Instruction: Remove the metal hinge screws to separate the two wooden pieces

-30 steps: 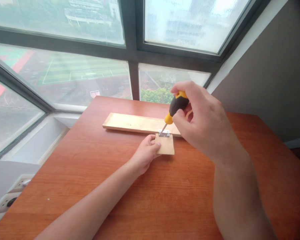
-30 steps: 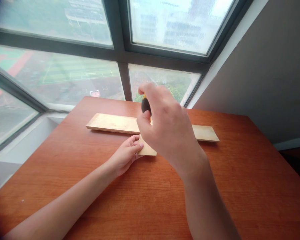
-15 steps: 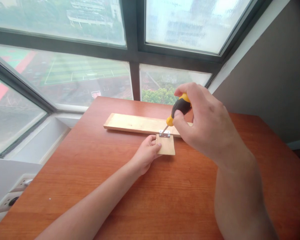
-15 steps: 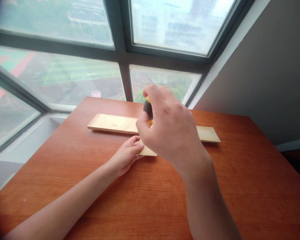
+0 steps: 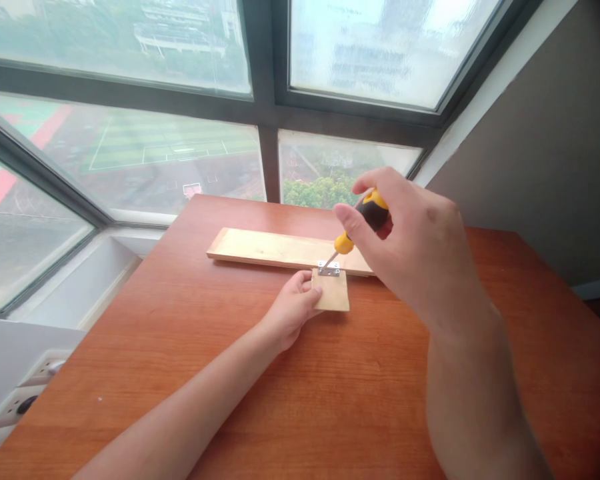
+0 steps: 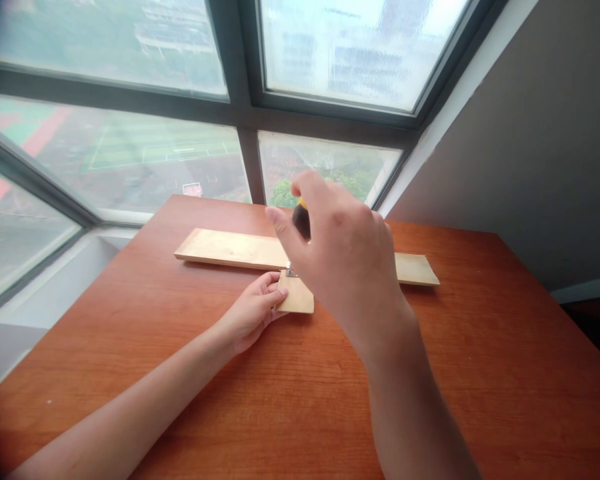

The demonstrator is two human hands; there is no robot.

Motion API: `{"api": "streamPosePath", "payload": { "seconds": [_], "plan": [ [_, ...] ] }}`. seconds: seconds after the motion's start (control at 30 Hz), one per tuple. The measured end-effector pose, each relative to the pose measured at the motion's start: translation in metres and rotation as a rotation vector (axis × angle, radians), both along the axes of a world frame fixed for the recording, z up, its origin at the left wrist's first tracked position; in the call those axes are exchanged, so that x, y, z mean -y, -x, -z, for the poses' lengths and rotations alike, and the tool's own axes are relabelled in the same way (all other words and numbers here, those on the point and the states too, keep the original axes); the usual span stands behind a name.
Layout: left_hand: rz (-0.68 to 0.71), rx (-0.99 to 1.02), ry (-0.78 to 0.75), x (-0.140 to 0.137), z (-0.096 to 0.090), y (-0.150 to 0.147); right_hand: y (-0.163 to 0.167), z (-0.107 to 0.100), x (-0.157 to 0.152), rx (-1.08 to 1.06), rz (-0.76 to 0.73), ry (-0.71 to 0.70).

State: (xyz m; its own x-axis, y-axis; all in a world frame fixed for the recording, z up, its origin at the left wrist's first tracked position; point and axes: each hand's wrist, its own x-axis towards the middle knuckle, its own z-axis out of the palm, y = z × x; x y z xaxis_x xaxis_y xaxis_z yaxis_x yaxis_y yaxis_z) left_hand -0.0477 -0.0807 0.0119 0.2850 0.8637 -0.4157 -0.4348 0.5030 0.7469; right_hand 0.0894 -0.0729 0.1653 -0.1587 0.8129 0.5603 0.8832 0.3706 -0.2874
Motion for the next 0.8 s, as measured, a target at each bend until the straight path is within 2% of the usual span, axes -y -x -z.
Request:
{"api": "streamPosePath", "payload": {
  "seconds": [0.07,0.23,0.43,0.67,0.8],
  "plan": [
    [-0.004,-0.002,0.007,0.0002,-0.0004,0.0002,-0.0018,0.0002,-0.0005,0.0,-0.004,0.008],
    [0.0,-0.002,0.009,0.0004,-0.0016,0.0005,-0.006,-0.0019,0.0018,-0.02,-0.136,0.07],
    [-0.003,-0.016,0.009,0.0009,-0.0043,0.0002,-0.0008,-0.002,0.0014,0.014,0.019,0.028],
    [0.006,-0.029,0.02,0.0013,-0.0083,0.001,-0.0076,-0.0031,0.002,0.012,-0.101,0.07],
    [0.004,-0.02,0.009,0.001,-0.0071,0.0007,-0.0041,-0.0025,-0.0001,0.025,0.033,0.015]
  ]
}}
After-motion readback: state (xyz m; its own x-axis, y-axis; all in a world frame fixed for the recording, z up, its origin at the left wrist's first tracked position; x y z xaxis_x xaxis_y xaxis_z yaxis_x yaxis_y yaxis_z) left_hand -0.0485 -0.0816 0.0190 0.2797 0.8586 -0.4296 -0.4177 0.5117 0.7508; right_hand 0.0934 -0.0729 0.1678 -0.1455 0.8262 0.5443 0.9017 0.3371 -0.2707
